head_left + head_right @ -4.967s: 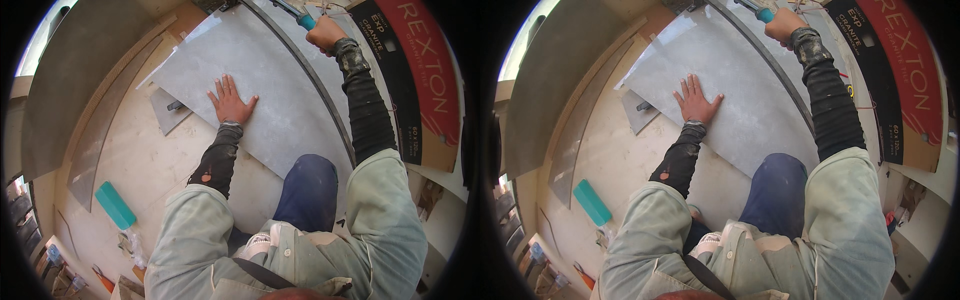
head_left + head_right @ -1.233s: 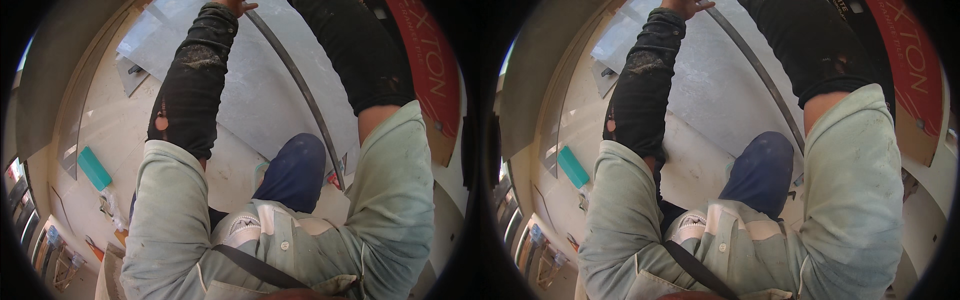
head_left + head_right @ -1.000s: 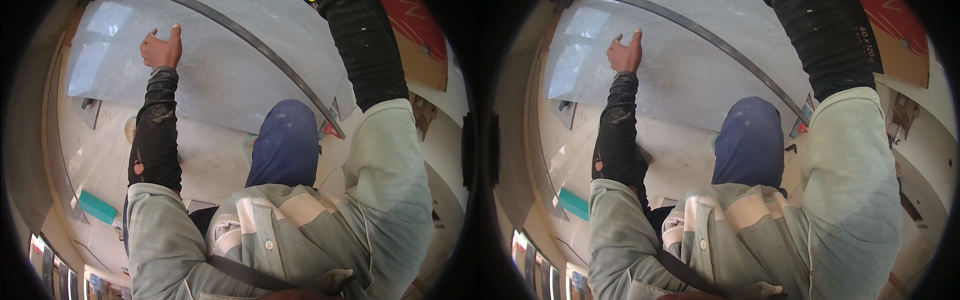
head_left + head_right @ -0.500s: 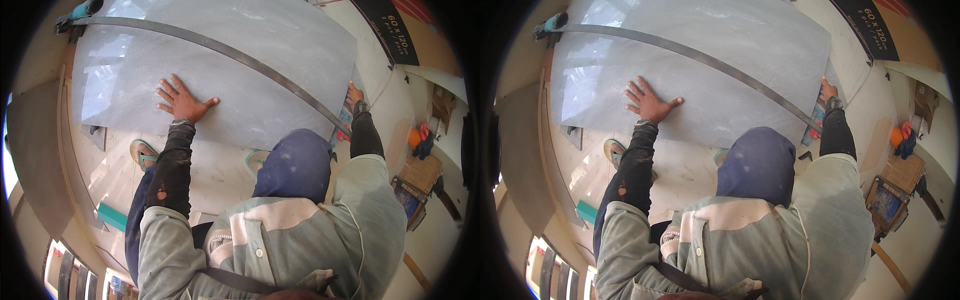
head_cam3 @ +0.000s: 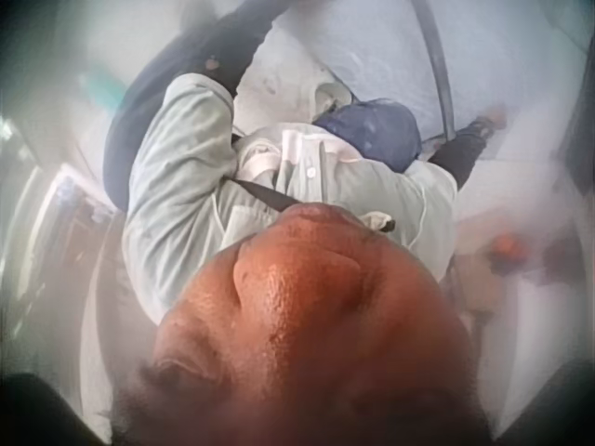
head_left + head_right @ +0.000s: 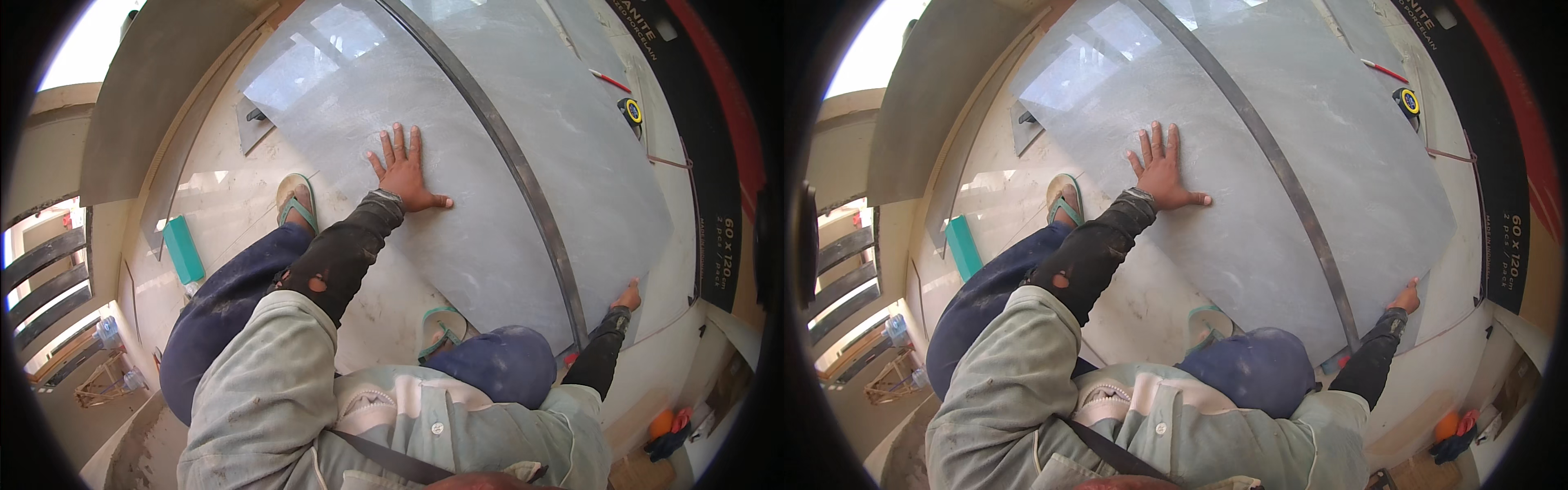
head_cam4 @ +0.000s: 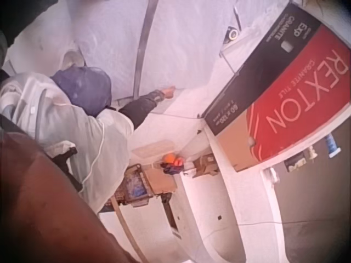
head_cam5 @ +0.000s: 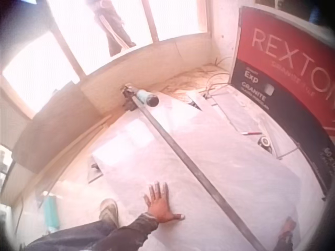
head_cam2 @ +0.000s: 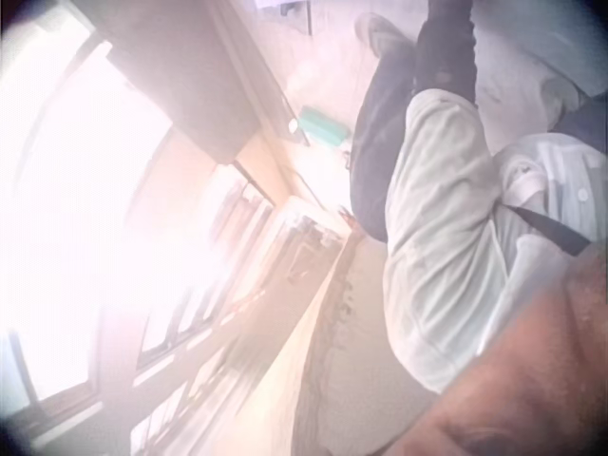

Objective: The person measures and marks a large tile using a tape measure and a red pen, then uses a tile cutter to score and break a section of the tile.

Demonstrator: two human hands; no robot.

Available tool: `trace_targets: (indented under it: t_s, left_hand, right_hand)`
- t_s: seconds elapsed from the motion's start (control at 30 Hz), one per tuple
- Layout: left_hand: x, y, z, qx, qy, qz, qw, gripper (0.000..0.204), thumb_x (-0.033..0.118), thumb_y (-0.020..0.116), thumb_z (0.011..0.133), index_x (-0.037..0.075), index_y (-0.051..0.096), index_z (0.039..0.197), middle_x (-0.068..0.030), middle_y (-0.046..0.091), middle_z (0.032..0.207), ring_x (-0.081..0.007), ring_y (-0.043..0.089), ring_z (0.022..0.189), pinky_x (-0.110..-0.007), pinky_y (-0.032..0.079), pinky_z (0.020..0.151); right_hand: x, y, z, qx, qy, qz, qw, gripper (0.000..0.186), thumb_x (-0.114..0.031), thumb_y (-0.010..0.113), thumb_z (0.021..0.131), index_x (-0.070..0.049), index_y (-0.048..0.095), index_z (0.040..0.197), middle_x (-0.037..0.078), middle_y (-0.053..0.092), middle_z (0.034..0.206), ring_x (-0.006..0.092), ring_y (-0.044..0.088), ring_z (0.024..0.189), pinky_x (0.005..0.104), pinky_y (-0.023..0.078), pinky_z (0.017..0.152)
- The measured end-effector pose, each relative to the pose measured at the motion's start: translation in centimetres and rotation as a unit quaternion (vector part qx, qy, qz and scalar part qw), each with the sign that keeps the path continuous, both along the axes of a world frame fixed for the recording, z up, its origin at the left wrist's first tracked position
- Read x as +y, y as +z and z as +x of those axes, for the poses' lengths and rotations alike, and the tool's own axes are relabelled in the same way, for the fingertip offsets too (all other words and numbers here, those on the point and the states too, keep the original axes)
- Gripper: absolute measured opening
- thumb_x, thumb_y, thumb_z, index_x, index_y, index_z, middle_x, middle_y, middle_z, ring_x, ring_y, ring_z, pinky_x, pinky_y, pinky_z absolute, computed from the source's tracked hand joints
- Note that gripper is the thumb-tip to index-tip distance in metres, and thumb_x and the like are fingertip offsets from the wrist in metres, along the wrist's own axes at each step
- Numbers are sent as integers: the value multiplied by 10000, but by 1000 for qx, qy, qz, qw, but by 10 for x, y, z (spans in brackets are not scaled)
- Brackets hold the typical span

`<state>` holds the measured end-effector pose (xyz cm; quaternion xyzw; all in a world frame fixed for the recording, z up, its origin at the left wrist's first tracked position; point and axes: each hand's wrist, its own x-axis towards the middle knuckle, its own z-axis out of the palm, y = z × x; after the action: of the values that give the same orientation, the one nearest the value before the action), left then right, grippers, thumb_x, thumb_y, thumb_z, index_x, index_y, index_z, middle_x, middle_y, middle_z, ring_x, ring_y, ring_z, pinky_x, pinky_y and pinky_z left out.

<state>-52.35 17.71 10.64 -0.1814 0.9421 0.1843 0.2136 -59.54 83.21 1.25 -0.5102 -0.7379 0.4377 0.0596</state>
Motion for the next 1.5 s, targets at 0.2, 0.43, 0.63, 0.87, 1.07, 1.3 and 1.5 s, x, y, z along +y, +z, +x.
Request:
trace_targets:
  t_s: [0.2, 0.43, 0.63, 0.87, 1.07, 1.3, 1.5]
  left_hand:
    - [5, 4, -4, 2, 2, 7, 1000, 1607, 772, 847, 492, 65, -79, 1599, -303, -129, 1631, -509, -179, 1491, -744, -50, 1112]
    - [-23, 21, -22, -40, -124, 14, 991, 1314, 660, 804, 677, 68, 81, 1600, -253, -2, 1646, -497, 62, 1499, -624, 194, 1169]
    - [-149, 126, -76, -252, -63, 142, 955, 800, 650, 496, 957, -20, 545, 1391, -244, 637, 1289, -351, 618, 1219, -500, 505, 1018]
    - [-186, 164, -185, 52, 200, 432, 878, 934, 743, 270, 975, -22, 355, 1505, -237, 518, 1426, -355, 534, 1293, -514, 393, 1100]
    - [-151, 158, -252, 212, 343, 625, 668, 830, 690, 309, 987, -14, 360, 1422, -192, 532, 1328, -320, 609, 1159, -523, 475, 1012]
    - [-122, 141, -278, 278, 381, 641, 606, 716, 586, 368, 989, -57, 482, 1281, -192, 592, 1169, -285, 681, 941, -421, 626, 755]
    - [-88, 134, -233, 218, 272, 654, 671, 723, 586, 295, 1015, -70, 533, 1204, -186, 623, 1091, -276, 648, 940, -426, 556, 804]
  right_hand:
    - [36, -18, -44, -3, 9, 8, 1000, 648, -416, 676, 942, 137, 587, 1268, 223, 591, 1357, 334, 561, 1254, 439, 420, 1074]
    - [108, -10, -65, 7, 95, -81, 992, 706, -501, 670, 924, 92, 586, 1299, 241, 568, 1382, 337, 553, 1264, 475, 415, 1077]
    - [10, 36, -60, -247, 201, -47, 947, 780, -549, 695, 886, 71, 556, 1337, 267, 564, 1355, 426, 600, 1166, 583, 450, 1000]
    - [36, 142, -112, -43, 341, 190, 920, 470, -351, 717, 913, 94, 685, 1063, 201, 721, 1034, 291, 686, 957, 377, 515, 873]
    - [-152, 292, -115, 48, 469, 261, 842, 329, -258, 692, 951, 49, 684, 1069, 139, 716, 989, 200, 680, 961, 337, 520, 862]
    - [-388, 362, -126, 101, 568, 265, 773, 371, -275, 689, 953, 29, 643, 1162, 137, 699, 1054, 195, 678, 963, 336, 529, 875]
    - [-599, 333, -157, 198, 659, 284, 668, 589, -466, 645, 956, 7, 590, 1303, 208, 678, 1154, 299, 686, 1047, 423, 524, 912]
